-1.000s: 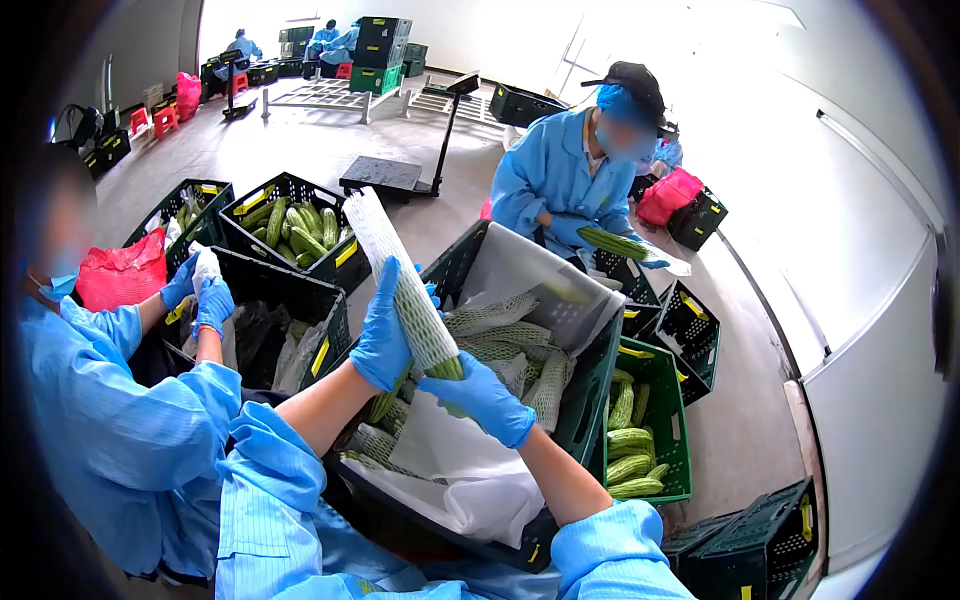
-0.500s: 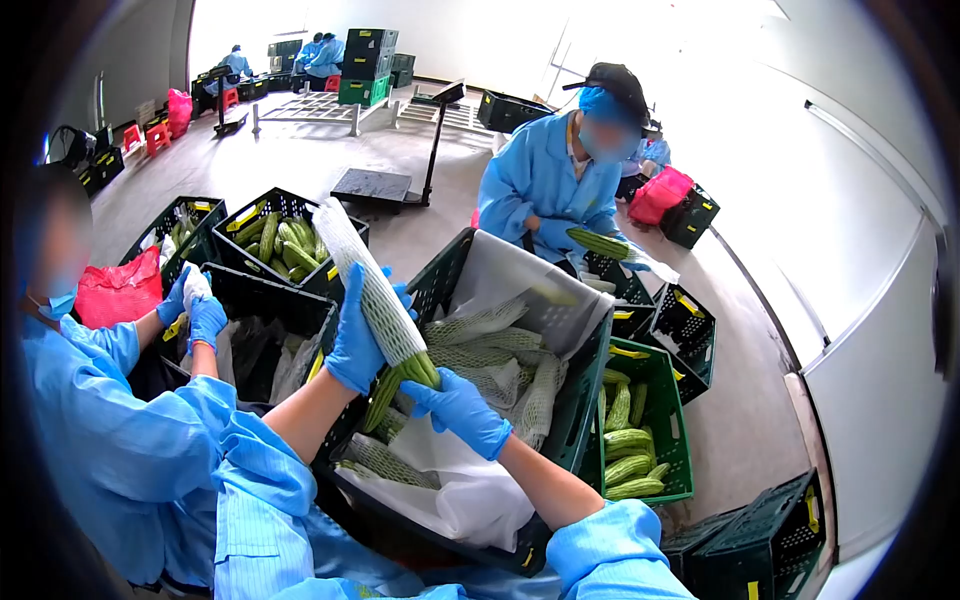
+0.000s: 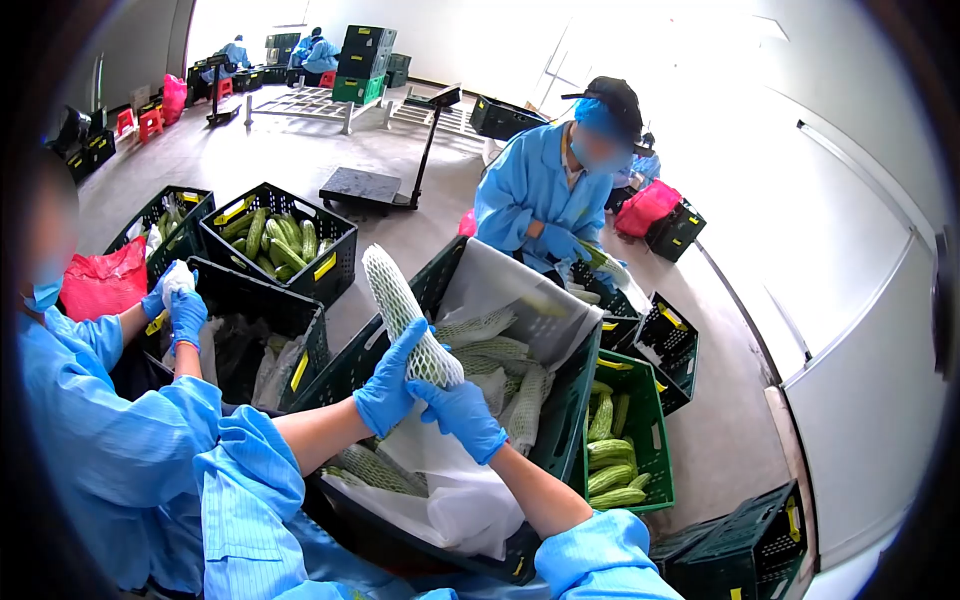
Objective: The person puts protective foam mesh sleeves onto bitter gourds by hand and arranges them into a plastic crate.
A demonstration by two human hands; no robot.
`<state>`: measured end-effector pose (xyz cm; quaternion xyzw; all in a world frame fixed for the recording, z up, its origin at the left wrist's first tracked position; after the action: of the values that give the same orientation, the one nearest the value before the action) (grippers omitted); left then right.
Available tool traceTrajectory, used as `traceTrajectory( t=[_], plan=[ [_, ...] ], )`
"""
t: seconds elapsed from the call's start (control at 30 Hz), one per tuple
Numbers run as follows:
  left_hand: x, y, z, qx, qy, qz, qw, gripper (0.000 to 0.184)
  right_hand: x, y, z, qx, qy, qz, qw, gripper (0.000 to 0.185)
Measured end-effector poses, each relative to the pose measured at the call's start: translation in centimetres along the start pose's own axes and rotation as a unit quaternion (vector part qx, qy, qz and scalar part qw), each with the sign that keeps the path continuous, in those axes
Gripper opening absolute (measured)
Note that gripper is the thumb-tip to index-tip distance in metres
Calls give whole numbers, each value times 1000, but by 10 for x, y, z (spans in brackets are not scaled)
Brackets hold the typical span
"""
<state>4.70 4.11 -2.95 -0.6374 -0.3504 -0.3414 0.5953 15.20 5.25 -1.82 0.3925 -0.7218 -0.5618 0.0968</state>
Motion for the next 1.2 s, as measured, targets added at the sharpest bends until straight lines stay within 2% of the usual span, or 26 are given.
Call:
traceTrajectory(
  t=[0.1, 0.2, 0.33, 0.37, 0.53, 0.73, 1.0, 1.2],
  plan=[
    [4, -4, -4, -21, 19, 18, 999, 50, -2, 5, 1, -2, 28, -17, 999, 52],
    [2, -20, 3, 59, -38, 65, 995, 52, -3, 7, 4, -19, 44, -19, 999, 50],
    [8, -37, 0, 93, -23, 60, 994, 57, 3, 7, 3, -60, 48, 35, 996, 36],
    [11, -37, -4, 100, -45, 32, 993, 44, 5, 5, 3, -62, 46, 42, 996, 35],
    [18, -29, -10, 66, -42, 27, 997, 46, 12, -9, 4, -88, 34, 84, 992, 31],
    [13, -18, -7, 55, -28, 26, 998, 44, 9, -14, 6, -50, 2, 60, 997, 33],
    [13, -2, -10, -11, -15, 28, 999, 43, 8, -23, 5, -68, -30, -7, 997, 46],
    [13, 1, -9, -4, -19, 22, 1000, 41, 5, -22, 4, -69, -28, -9, 997, 50]
  ],
)
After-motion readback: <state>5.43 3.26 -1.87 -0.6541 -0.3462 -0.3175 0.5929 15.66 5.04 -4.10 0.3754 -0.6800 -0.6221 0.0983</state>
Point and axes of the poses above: each hand's wrist, its own z-axis towards the middle knuckle, its own x-axis out of the palm, y = z × x, the point moved 7 cm from there along z, towards the middle knuckle, and after that the axes turned 5 degrees about y, right-handed, at the moved point
